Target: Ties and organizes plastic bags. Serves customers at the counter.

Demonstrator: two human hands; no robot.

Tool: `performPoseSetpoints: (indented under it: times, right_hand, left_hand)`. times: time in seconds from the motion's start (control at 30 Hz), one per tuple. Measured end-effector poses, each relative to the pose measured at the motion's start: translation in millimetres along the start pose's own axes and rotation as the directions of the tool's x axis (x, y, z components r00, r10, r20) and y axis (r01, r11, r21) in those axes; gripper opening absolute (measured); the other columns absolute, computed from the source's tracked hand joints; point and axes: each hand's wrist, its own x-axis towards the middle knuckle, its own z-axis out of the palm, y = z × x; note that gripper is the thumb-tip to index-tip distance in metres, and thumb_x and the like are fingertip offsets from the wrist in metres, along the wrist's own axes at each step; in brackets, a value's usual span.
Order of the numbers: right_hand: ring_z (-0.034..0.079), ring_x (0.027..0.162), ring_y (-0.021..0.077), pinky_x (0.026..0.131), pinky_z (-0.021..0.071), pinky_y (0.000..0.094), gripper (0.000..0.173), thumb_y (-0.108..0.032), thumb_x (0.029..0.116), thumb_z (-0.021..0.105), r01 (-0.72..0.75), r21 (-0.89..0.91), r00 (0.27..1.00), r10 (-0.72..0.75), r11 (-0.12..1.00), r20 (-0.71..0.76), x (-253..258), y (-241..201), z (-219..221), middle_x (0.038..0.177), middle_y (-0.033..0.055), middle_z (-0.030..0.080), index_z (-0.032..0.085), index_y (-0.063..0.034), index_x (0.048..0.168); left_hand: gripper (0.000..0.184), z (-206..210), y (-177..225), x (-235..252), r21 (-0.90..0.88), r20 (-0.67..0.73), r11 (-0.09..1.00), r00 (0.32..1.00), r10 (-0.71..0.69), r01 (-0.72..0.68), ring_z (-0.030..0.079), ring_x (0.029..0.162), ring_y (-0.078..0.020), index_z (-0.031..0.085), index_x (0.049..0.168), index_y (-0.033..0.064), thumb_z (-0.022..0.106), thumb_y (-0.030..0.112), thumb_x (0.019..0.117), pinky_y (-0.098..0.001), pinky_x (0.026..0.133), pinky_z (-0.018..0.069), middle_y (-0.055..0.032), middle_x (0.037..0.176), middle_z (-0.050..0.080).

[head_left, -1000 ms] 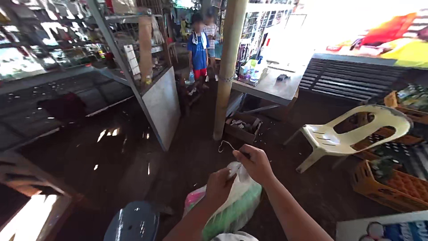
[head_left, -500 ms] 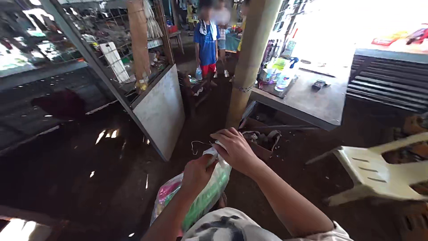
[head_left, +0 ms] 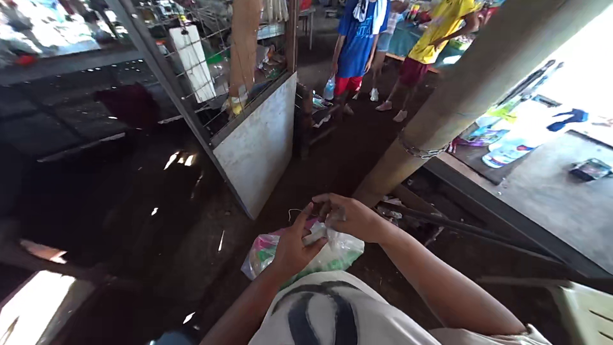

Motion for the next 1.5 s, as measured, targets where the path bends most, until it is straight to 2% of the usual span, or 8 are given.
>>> performPoseSetpoints:
  times: [0.13, 0.37, 0.6, 0.93, 1.07, 1.2, 1.33, 1.5]
  right_hand:
    - [0.062, 0.086, 0.001, 0.081, 0.0531, 0.0196, 0.029, -0.002, 0.0956, 0.059, -0.126, 0.176, 0.988, 0.139, 0.976, -0.062, 2.3, 7.3, -1.5, 0.099, 0.0018, 0.065, 0.061, 0.0045, 0.124]
    - [0.06, 0.084, -0.0036, 0.076, 0.0517, 0.0149, 0.012, -0.008, 0.0929, 0.066, -0.117, 0.125, 0.937, 0.151, 0.985, -0.316, 1.7, 1.0, 23.0, 0.096, -0.0018, 0.064, 0.063, -0.0003, 0.102]
    - [0.059, 0.083, -0.0085, 0.073, 0.0509, 0.0117, 0.007, -0.009, 0.093, 0.064, 0.105, 0.174, 0.883, -0.011, 0.979, -0.47, -3.3, 30.6, 53.3, 0.095, -0.0106, 0.065, 0.063, -0.0061, 0.099]
    - [0.068, 0.081, -0.0017, 0.075, 0.0576, 0.0196, 0.008, -0.015, 0.0944, 0.069, 0.265, 0.536, 0.809, 0.117, 0.802, -0.576, -19.9, 44.8, 81.2, 0.09, -0.0121, 0.072, 0.068, -0.0224, 0.094]
    - [0.067, 0.09, -0.0013, 0.084, 0.0577, 0.0217, 0.006, -0.025, 0.0949, 0.072, 0.29, 0.416, 0.731, 0.08, 0.862, -0.678, -32.6, 56.1, 73.3, 0.096, -0.0149, 0.071, 0.071, -0.0275, 0.099]
    - [0.066, 0.115, 0.0054, 0.103, 0.0542, 0.0304, 0.027, -0.041, 0.103, 0.058, 0.251, 0.358, 0.81, 0.008, 0.899, -0.586, -32.7, 61.7, 44.0, 0.12, -0.0119, 0.071, 0.071, -0.0257, 0.121]
    - [0.067, 0.105, 0.0002, 0.093, 0.0556, 0.0239, 0.021, -0.034, 0.102, 0.062, 0.183, 0.512, 0.976, -0.091, 0.839, -0.199, -5.0, 83.3, 17.5, 0.112, -0.0134, 0.074, 0.077, -0.023, 0.111]
    - [0.068, 0.091, -0.0036, 0.081, 0.0569, 0.0178, 0.008, -0.02, 0.0957, 0.072, 0.189, 0.66, 0.961, -0.274, 0.727, 0.027, 24.3, 98.2, 19.1, 0.099, -0.0145, 0.074, 0.076, -0.021, 0.102]
  left_hand:
    - [0.06, -4.5, -8.4, 25.3, -0.201, -0.047, 0.969, 0.989, 0.139, -0.146, 0.041, 0.052, 0.0027, 0.042, 0.145, -0.0145, 0.061, 0.018, 0.0981, -0.0166, 0.053, 0.0407, 0.0054, 0.062, 0.051]
    - [0.028, -17.4, -17.5, 47.8, -0.463, 0.017, 0.866, 0.975, 0.223, -0.19, 0.041, 0.061, 0.0131, 0.06, 0.12, -0.0122, 0.053, 0.008, 0.1008, -0.0075, 0.058, 0.0383, 0.008, 0.082, 0.061]
    - [0.02, -24.8, -33.9, 47.6, -0.51, 0.009, 0.813, 0.943, 0.332, -0.281, 0.048, 0.069, 0.0161, 0.07, 0.1, -0.0085, 0.057, 0.008, 0.0996, -0.005, 0.064, 0.0408, 0.0049, 0.089, 0.07]
    - [0.028, -17.7, -44.7, 35.7, -0.335, -0.048, 0.778, 0.834, 0.549, -0.532, 0.058, 0.067, -0.0003, 0.071, 0.099, 0.0004, 0.055, 0.023, 0.105, -0.0134, 0.068, 0.0459, -0.0078, 0.077, 0.068]
    - [0.029, -21.6, -38.8, 46.6, -0.381, -0.07, 0.81, 0.888, 0.454, -0.445, 0.052, 0.068, 0.0115, 0.068, 0.093, -0.0054, 0.054, 0.018, 0.105, -0.0063, 0.067, 0.0435, -0.0011, 0.078, 0.067]
    - [0.025, -19.7, -42.0, 54.8, -0.406, -0.057, 0.825, 0.912, 0.406, -0.393, 0.05, 0.07, 0.0149, 0.067, 0.093, -0.0069, 0.054, 0.012, 0.1036, -0.0043, 0.066, 0.0415, 0.0012, 0.083, 0.069]
    - [0.023, -16.6, -42.9, 57.6, -0.41, -0.021, 0.839, 0.923, 0.384, -0.358, 0.051, 0.072, 0.0161, 0.068, 0.094, -0.0062, 0.054, 0.011, 0.1026, -0.004, 0.067, 0.0425, 0.0027, 0.088, 0.071]
    - [0.022, -19.2, -40.4, 58.2, -0.394, -0.004, 0.873, 0.95, 0.311, -0.287, 0.043, 0.062, 0.014, 0.07, 0.098, -0.0085, 0.055, 0.007, 0.1001, -0.005, 0.058, 0.0374, 0.0056, 0.072, 0.061]
